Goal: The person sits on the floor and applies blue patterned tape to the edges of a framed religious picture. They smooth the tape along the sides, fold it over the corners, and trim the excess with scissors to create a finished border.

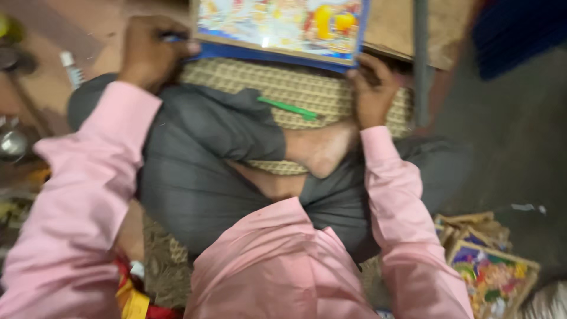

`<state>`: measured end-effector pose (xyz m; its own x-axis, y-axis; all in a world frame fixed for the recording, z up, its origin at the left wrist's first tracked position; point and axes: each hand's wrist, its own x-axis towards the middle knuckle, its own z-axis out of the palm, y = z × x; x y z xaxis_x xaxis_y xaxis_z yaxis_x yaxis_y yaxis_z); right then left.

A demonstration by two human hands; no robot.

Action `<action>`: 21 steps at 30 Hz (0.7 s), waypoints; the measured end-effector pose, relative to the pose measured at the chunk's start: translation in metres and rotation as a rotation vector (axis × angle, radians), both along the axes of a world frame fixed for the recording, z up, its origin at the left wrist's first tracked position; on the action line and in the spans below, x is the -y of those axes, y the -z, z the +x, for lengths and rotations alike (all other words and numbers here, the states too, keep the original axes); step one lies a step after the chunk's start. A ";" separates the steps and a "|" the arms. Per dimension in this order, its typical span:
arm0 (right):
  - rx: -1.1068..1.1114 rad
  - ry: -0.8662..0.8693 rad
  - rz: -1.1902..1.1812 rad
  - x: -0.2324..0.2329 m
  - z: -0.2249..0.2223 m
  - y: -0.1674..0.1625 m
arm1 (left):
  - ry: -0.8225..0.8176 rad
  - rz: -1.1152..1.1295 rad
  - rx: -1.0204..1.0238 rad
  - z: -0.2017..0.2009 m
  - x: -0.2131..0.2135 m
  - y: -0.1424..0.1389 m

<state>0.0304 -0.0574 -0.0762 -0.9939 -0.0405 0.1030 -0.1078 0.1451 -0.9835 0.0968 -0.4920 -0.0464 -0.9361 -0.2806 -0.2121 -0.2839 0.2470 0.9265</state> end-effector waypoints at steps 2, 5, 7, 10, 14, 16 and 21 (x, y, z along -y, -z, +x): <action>-0.087 -0.009 0.092 0.002 -0.002 -0.002 | 0.014 -0.108 -0.077 0.000 0.005 0.007; -0.207 -0.001 0.218 0.002 -0.004 -0.006 | 0.099 -0.225 -0.225 -0.004 0.010 0.017; -0.237 -0.002 0.230 0.003 -0.005 -0.006 | 0.104 -0.235 -0.259 -0.009 0.011 0.022; -0.174 -0.007 0.105 0.005 -0.007 -0.003 | 0.126 -0.393 -0.419 -0.014 0.012 0.023; -0.011 0.031 -0.086 0.008 -0.009 0.000 | 0.108 -0.289 -0.186 -0.014 0.009 0.015; -0.050 0.045 -0.024 0.009 -0.010 0.000 | 0.115 -0.347 -0.182 -0.013 0.009 0.010; 0.008 0.066 -0.108 0.011 -0.011 0.001 | 0.113 -0.287 -0.211 -0.013 0.006 0.004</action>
